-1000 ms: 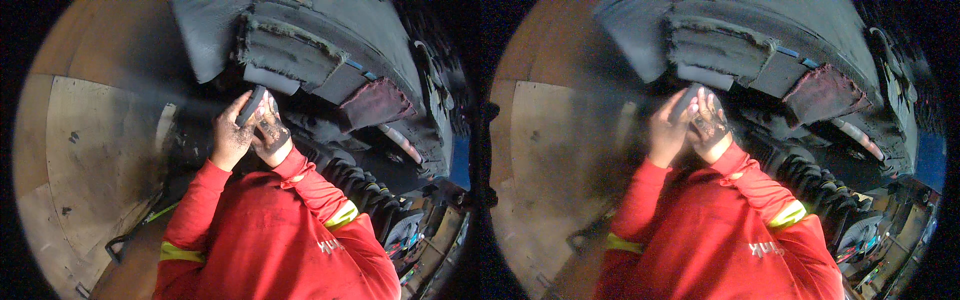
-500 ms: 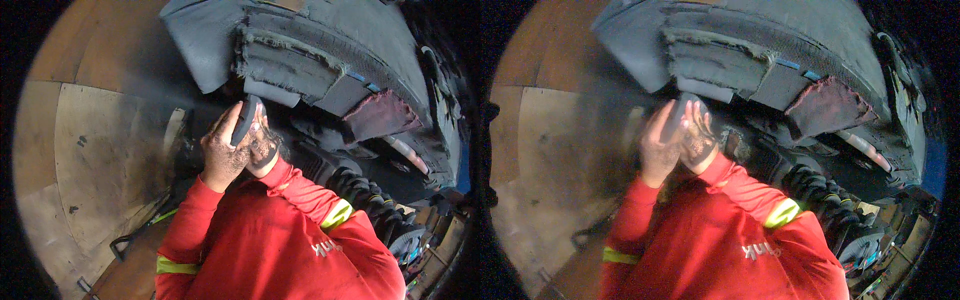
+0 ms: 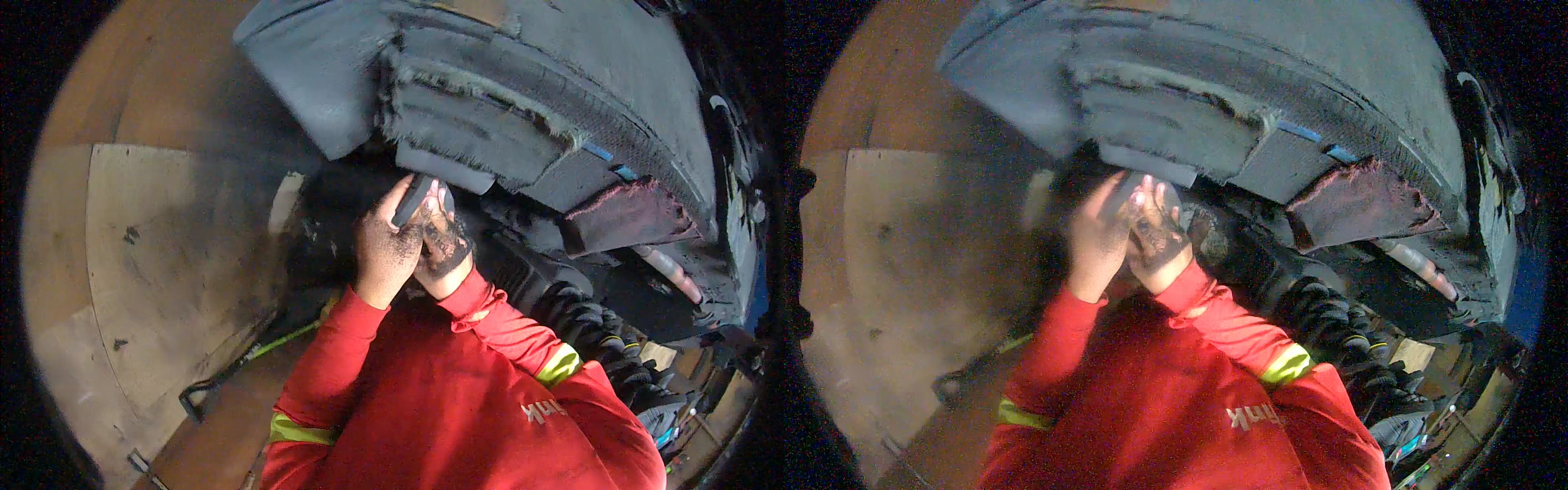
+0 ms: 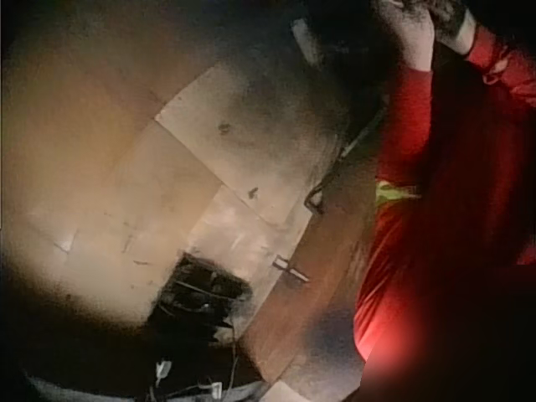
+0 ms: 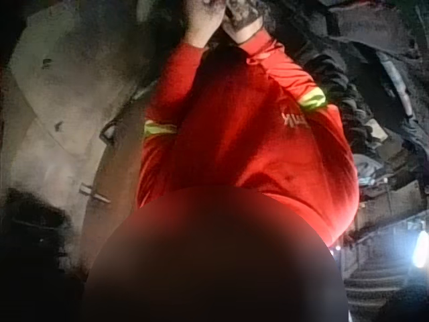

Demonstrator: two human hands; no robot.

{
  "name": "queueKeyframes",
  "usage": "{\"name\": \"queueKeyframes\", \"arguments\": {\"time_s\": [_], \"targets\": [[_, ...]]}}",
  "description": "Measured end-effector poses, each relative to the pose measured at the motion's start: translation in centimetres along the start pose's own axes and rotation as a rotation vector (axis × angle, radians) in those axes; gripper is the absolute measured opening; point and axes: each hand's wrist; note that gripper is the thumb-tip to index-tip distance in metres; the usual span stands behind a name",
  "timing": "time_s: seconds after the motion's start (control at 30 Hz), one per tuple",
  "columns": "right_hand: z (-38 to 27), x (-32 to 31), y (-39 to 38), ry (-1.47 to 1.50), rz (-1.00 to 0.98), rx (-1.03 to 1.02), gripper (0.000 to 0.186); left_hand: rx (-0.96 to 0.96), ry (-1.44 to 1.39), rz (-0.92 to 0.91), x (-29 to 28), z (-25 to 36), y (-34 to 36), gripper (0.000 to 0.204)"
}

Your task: The person repeatedly presses and rubs the sole of a flip-flop against a rough surface to shape or smooth it, then places it on a pile of similar footwear. The person continues this process with multiple flip-flops, handling them one at a time.

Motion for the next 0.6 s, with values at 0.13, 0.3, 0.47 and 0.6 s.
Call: {"name": "queueKeyframes", "arguments": {"time_s": [0.13,0.3,0.47,0.6], "targets": [[-0.8,-1.1,0.3,-0.058,0.007,-0.197,0.071,0.066,-0.11,0.068,-1.1,0.6,-2.6,0.043],[-0.7,-1.3,0.8,-0.075,0.017,-0.369,0.051,0.096,-0.222,0.141,-1.8,1.2,-4.3,0.046],[-0.8,-1.1,1.5,-0.2,0.026,-0.504,0.072,0.293,-0.118,0.234,-2.4,1.2,-6.1,0.051],[-0.6,0.8,0.9,0.052,0.059,-0.535,0.079,0.414,0.084,0.3,-3.8,0.1,-7.4,0.049]]}}
Point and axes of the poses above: each hand's wrist, its own y-axis towards the middle knuckle, its own x-axis out of the palm, z = x × y, and after that the axes turned 6 degrees about x, right-handed
